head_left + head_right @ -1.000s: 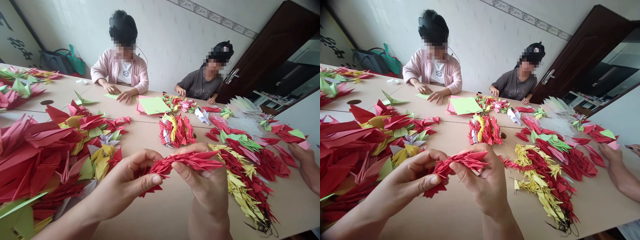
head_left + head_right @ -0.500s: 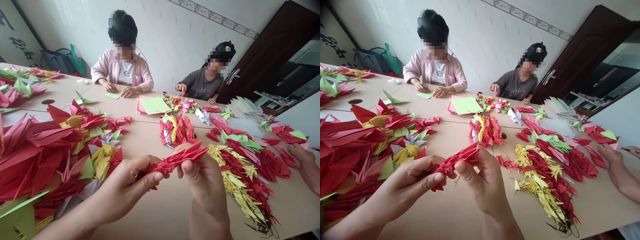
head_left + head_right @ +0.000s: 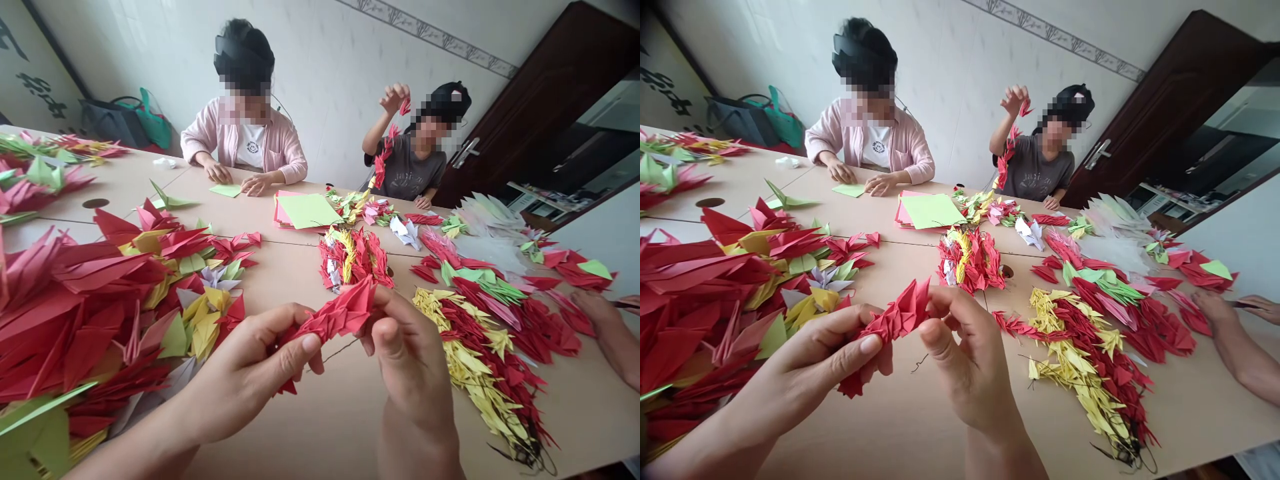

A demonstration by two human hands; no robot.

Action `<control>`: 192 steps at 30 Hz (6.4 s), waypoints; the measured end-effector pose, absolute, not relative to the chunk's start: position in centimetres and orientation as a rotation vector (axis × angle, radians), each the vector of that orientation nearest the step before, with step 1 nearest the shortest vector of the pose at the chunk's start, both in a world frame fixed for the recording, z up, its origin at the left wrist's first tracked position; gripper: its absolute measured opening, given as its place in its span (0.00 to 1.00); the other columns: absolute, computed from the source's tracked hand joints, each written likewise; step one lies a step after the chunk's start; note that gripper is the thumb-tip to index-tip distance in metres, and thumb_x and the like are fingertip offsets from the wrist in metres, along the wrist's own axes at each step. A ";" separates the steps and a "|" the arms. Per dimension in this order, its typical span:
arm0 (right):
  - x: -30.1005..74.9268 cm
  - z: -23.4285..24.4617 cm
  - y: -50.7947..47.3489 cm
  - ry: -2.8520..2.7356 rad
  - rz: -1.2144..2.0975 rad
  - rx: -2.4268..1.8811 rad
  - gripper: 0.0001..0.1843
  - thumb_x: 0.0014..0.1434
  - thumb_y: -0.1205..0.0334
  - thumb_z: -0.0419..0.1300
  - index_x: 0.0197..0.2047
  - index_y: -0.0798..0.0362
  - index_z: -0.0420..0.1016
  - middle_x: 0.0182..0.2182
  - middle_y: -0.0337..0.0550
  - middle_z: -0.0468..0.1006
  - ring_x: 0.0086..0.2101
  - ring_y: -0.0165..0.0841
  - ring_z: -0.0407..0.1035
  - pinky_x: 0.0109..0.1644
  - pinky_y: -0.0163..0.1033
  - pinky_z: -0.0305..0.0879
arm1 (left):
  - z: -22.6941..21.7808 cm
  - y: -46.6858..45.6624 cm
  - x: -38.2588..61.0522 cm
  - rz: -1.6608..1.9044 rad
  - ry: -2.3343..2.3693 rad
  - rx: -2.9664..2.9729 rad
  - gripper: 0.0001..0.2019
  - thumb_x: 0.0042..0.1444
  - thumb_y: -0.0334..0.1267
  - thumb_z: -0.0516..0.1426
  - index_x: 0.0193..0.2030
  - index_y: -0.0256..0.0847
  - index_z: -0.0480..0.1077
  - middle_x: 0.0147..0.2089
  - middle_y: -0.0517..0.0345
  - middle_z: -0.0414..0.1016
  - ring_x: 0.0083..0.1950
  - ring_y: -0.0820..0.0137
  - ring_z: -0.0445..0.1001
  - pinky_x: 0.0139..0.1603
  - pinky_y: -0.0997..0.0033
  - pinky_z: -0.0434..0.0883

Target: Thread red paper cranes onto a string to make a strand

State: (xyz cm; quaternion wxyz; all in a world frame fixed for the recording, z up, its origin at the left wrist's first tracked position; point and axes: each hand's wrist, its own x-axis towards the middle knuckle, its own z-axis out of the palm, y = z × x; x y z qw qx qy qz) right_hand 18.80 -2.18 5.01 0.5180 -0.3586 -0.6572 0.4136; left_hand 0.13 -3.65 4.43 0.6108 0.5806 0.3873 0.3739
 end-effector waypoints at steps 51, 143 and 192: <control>17.7 4.2 -2.1 -1.635 1.523 -0.732 0.21 0.49 0.52 0.72 0.45 0.49 0.77 0.36 0.40 0.81 0.35 0.32 0.75 0.36 0.34 0.71 | 3.0 -4.2 0.3 1.079 1.053 1.831 0.44 0.59 0.38 0.60 0.72 0.60 0.36 0.32 0.65 0.68 0.27 0.76 0.65 0.28 0.79 0.65; 19.4 4.9 -1.9 -1.487 0.955 -0.837 0.13 0.63 0.61 0.62 0.27 0.51 0.67 0.22 0.32 0.64 0.24 0.26 0.59 0.28 0.34 0.57 | 2.9 -3.4 -0.1 1.578 0.898 2.170 0.20 0.54 0.21 0.60 0.51 0.44 0.67 0.42 0.58 0.77 0.45 0.71 0.75 0.58 0.65 0.70; 19.2 4.2 -1.3 -1.440 1.173 -0.800 0.20 0.61 0.55 0.63 0.22 0.52 0.64 0.16 0.33 0.63 0.19 0.26 0.59 0.22 0.33 0.56 | 2.8 -3.5 -0.4 1.655 0.941 2.249 0.21 0.54 0.24 0.62 0.51 0.50 0.68 0.40 0.59 0.82 0.45 0.64 0.81 0.52 0.57 0.78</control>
